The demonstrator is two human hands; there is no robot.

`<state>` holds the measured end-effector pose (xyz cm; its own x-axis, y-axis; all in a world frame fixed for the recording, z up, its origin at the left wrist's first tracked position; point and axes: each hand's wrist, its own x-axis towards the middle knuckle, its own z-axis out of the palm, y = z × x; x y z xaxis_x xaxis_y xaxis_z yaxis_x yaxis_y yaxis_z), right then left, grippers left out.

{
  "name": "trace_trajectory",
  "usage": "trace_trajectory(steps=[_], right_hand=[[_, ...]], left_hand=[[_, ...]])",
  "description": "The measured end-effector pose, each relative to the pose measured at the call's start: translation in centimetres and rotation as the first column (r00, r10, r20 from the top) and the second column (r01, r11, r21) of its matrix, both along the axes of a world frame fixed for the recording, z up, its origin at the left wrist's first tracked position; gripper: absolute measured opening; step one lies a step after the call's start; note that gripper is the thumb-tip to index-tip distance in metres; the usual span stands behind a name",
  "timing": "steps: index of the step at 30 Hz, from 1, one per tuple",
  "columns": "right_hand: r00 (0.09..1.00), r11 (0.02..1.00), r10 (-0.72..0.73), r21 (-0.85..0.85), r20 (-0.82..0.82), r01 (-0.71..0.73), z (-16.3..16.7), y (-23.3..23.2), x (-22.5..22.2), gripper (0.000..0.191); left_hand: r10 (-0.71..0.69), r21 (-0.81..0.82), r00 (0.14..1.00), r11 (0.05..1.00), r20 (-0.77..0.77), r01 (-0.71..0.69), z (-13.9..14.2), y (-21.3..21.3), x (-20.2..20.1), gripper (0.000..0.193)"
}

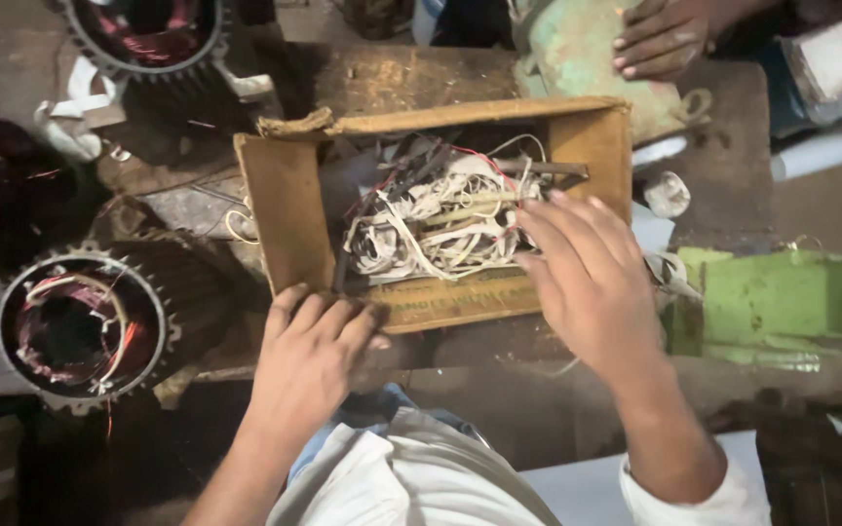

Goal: The person works on an electric motor stator, using pliers to adjust copper windings and a wooden stick to push insulation into the slots. They also retrieve and cut strips of insulating material from a cardboard box.

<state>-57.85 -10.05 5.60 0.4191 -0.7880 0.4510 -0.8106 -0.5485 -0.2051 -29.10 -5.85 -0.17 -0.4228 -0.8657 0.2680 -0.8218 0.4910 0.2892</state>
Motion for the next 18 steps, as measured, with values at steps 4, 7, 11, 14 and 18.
trace_trajectory(steps=[4,7,11,14,18], right_hand=[[0.958,0.963,0.268,0.015,-0.107,-0.268,-1.6,-5.4,3.6,0.034],[0.925,0.933,0.358,0.016,-0.131,-0.359,-3.9,-8.0,6.1,0.038],[0.917,0.96,0.136,0.279,-0.374,-0.028,-6.1,-7.7,6.3,0.049],[0.91,0.886,0.253,0.456,-0.328,-0.082,-7.5,-5.3,5.8,0.033],[0.952,0.921,0.17,0.386,-0.254,-0.061,-8.1,-3.6,5.7,0.035]], left_hand=[[0.018,0.009,0.999,1.0,-0.029,-0.018,-0.3,0.8,0.6,0.033],[0.023,0.0,0.998,1.0,-0.054,-0.023,-0.6,1.0,0.6,0.033],[0.042,-0.017,0.999,0.999,-0.031,-0.043,-1.2,1.0,0.2,0.038],[-0.009,0.001,0.999,1.0,0.035,0.009,-1.5,1.0,0.1,0.027],[-0.021,0.037,1.0,0.999,0.022,0.02,-1.7,0.5,0.4,0.024]])
